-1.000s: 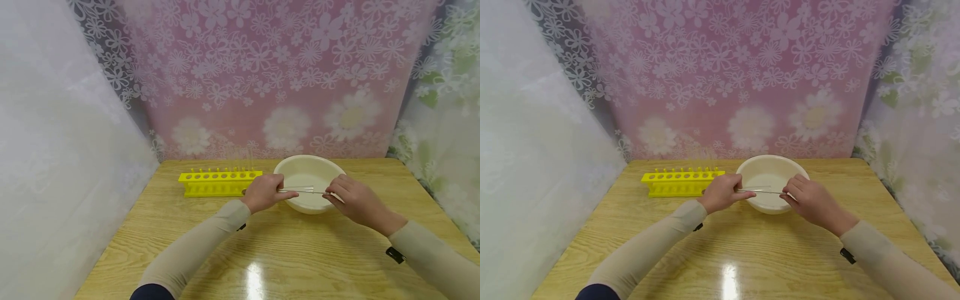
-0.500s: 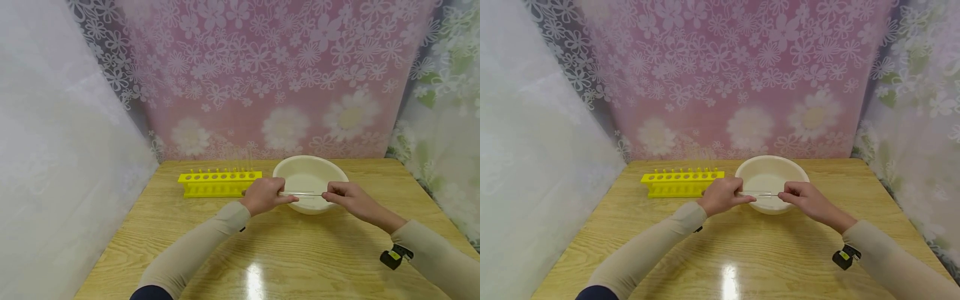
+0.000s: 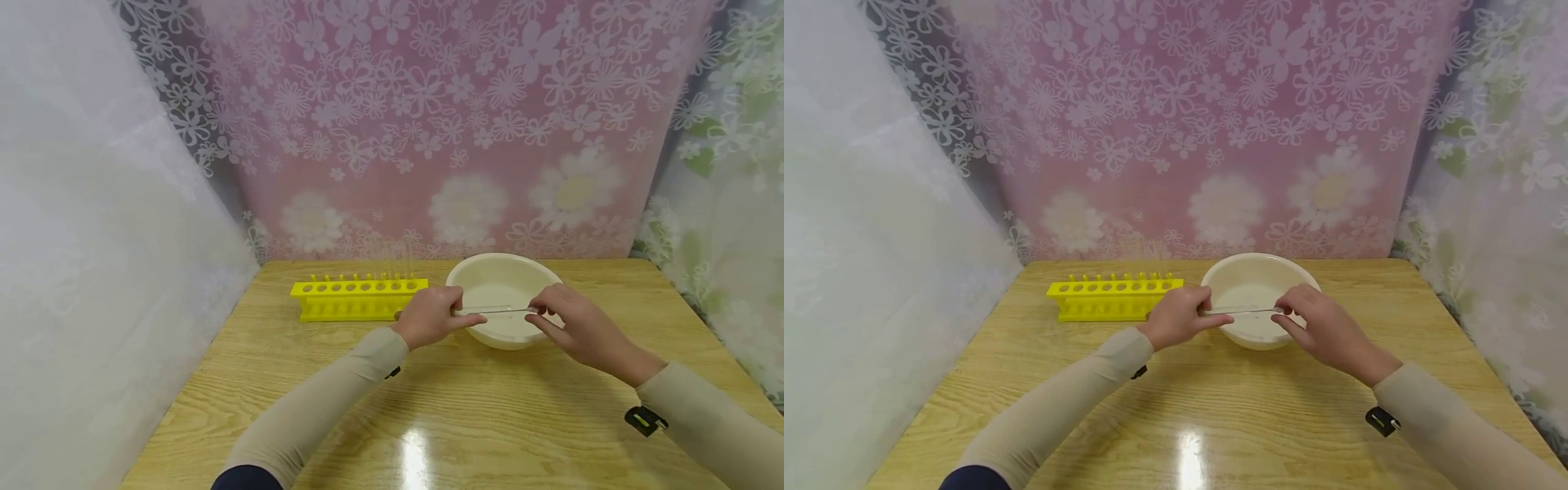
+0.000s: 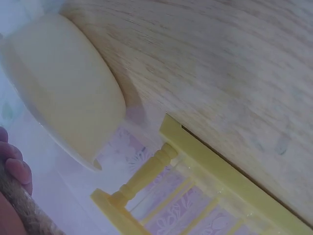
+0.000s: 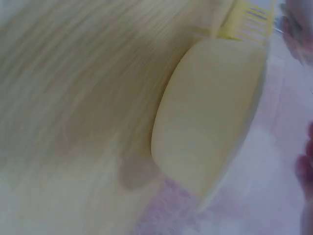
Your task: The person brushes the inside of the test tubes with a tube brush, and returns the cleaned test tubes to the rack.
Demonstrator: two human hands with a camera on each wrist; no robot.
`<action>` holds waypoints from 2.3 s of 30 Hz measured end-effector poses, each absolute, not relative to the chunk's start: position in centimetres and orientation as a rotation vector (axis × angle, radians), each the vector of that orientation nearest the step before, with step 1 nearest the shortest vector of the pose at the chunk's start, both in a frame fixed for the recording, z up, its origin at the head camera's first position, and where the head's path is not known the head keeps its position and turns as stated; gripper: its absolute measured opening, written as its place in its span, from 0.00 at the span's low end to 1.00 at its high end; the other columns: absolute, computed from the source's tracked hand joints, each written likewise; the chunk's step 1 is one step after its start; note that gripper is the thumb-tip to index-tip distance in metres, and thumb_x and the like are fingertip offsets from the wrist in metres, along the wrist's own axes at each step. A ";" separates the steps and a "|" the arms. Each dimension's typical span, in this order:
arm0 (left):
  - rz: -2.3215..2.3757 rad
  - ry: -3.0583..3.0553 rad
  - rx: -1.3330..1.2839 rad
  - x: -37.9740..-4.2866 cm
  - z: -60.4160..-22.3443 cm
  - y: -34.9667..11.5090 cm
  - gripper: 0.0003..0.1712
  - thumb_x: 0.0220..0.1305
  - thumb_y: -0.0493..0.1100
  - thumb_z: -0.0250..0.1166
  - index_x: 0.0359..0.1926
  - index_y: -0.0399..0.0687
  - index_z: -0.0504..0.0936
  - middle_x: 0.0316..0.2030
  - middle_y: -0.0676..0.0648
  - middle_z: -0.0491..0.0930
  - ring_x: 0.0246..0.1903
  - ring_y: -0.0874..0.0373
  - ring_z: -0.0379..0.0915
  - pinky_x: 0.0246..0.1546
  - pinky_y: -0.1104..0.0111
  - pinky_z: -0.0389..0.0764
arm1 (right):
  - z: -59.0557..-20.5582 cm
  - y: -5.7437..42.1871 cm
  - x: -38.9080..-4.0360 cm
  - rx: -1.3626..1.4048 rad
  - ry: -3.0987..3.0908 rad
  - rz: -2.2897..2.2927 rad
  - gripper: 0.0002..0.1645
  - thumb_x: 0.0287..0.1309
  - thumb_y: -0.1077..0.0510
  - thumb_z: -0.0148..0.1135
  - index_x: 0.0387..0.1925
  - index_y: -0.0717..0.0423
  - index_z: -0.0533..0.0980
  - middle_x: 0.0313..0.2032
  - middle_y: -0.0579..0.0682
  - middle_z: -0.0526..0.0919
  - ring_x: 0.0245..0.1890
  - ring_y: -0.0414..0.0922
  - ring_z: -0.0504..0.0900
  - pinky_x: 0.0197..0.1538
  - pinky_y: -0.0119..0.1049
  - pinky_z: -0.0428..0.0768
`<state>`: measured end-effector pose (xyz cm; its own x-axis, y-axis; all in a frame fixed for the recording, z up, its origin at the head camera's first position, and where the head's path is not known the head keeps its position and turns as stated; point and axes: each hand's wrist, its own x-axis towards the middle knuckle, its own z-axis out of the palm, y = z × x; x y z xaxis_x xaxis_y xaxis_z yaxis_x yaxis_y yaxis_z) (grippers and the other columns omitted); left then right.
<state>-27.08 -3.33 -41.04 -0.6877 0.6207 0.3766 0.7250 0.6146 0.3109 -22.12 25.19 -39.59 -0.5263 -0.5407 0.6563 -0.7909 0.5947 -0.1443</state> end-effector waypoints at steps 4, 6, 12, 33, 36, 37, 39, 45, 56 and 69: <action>-0.741 -2.611 -1.106 -27.0 -40.9 -3.4 0.26 0.63 0.69 0.64 0.25 0.56 0.69 0.16 0.56 0.69 0.13 0.65 0.61 0.16 0.75 0.62 | -38.9 25.2 -22.3 1.155 -2.024 0.283 0.26 0.79 0.44 0.45 0.36 0.57 0.81 0.34 0.47 0.81 0.34 0.42 0.78 0.33 0.34 0.78; -0.755 -2.612 -1.112 -27.0 -40.9 -3.4 0.26 0.63 0.70 0.63 0.25 0.56 0.69 0.16 0.56 0.69 0.13 0.65 0.61 0.16 0.75 0.62 | -38.5 25.2 -22.3 1.209 -1.929 0.186 0.25 0.79 0.48 0.46 0.34 0.59 0.82 0.32 0.49 0.82 0.31 0.45 0.79 0.30 0.38 0.79; -0.729 -2.629 -1.132 -26.8 -40.9 -3.5 0.26 0.64 0.70 0.62 0.25 0.56 0.69 0.16 0.57 0.70 0.12 0.65 0.62 0.15 0.75 0.62 | -38.2 25.2 -22.2 1.297 -1.906 0.142 0.21 0.78 0.52 0.49 0.29 0.54 0.80 0.27 0.44 0.78 0.26 0.40 0.75 0.25 0.34 0.76; -0.469 -2.544 -1.152 -26.5 -41.1 -3.4 0.27 0.64 0.68 0.63 0.26 0.55 0.67 0.18 0.58 0.68 0.13 0.67 0.59 0.15 0.77 0.59 | -39.2 25.1 -21.5 0.682 -2.772 1.540 0.16 0.73 0.52 0.59 0.30 0.57 0.78 0.19 0.42 0.69 0.16 0.39 0.60 0.22 0.37 0.62; -0.553 -2.564 -1.126 -26.6 -41.1 -3.5 0.26 0.65 0.68 0.63 0.25 0.56 0.67 0.17 0.58 0.67 0.13 0.66 0.59 0.15 0.77 0.60 | -39.6 24.8 -21.5 0.957 -2.512 0.871 0.15 0.72 0.49 0.59 0.33 0.53 0.81 0.25 0.41 0.76 0.23 0.35 0.70 0.27 0.31 0.71; -0.571 -2.569 -1.117 -26.7 -41.2 -3.5 0.26 0.65 0.68 0.63 0.25 0.56 0.67 0.16 0.57 0.67 0.12 0.66 0.59 0.15 0.77 0.59 | -39.8 24.8 -21.6 1.023 -2.392 0.697 0.16 0.73 0.48 0.58 0.34 0.52 0.82 0.27 0.41 0.78 0.25 0.36 0.72 0.29 0.30 0.73; -0.582 -2.576 -1.104 -26.8 -41.2 -3.5 0.26 0.65 0.68 0.63 0.26 0.56 0.67 0.16 0.57 0.67 0.12 0.66 0.58 0.15 0.76 0.59 | -39.9 24.8 -21.8 1.133 -2.176 0.449 0.20 0.76 0.46 0.53 0.34 0.54 0.81 0.31 0.42 0.80 0.29 0.37 0.75 0.32 0.30 0.75; -0.574 -2.591 -1.123 -26.5 -41.3 -3.4 0.27 0.64 0.70 0.62 0.26 0.57 0.68 0.17 0.58 0.68 0.13 0.66 0.60 0.14 0.76 0.61 | -39.7 25.4 -22.3 1.305 -1.930 0.210 0.24 0.80 0.50 0.45 0.31 0.54 0.81 0.29 0.43 0.79 0.29 0.40 0.76 0.28 0.33 0.76; -0.495 -2.512 -1.165 -26.4 -41.3 -3.5 0.27 0.63 0.68 0.64 0.26 0.56 0.66 0.18 0.59 0.68 0.13 0.68 0.60 0.15 0.78 0.59 | -39.1 25.4 -21.1 1.030 -2.596 1.107 0.09 0.66 0.61 0.65 0.28 0.50 0.76 0.22 0.37 0.69 0.20 0.35 0.63 0.25 0.31 0.66; -0.463 -2.554 -1.157 -26.4 -41.5 -3.6 0.27 0.65 0.69 0.62 0.26 0.56 0.66 0.18 0.58 0.68 0.14 0.67 0.60 0.15 0.77 0.60 | -39.6 25.0 -21.2 0.871 -2.657 1.088 0.13 0.71 0.49 0.61 0.34 0.52 0.80 0.22 0.38 0.72 0.21 0.36 0.67 0.25 0.34 0.69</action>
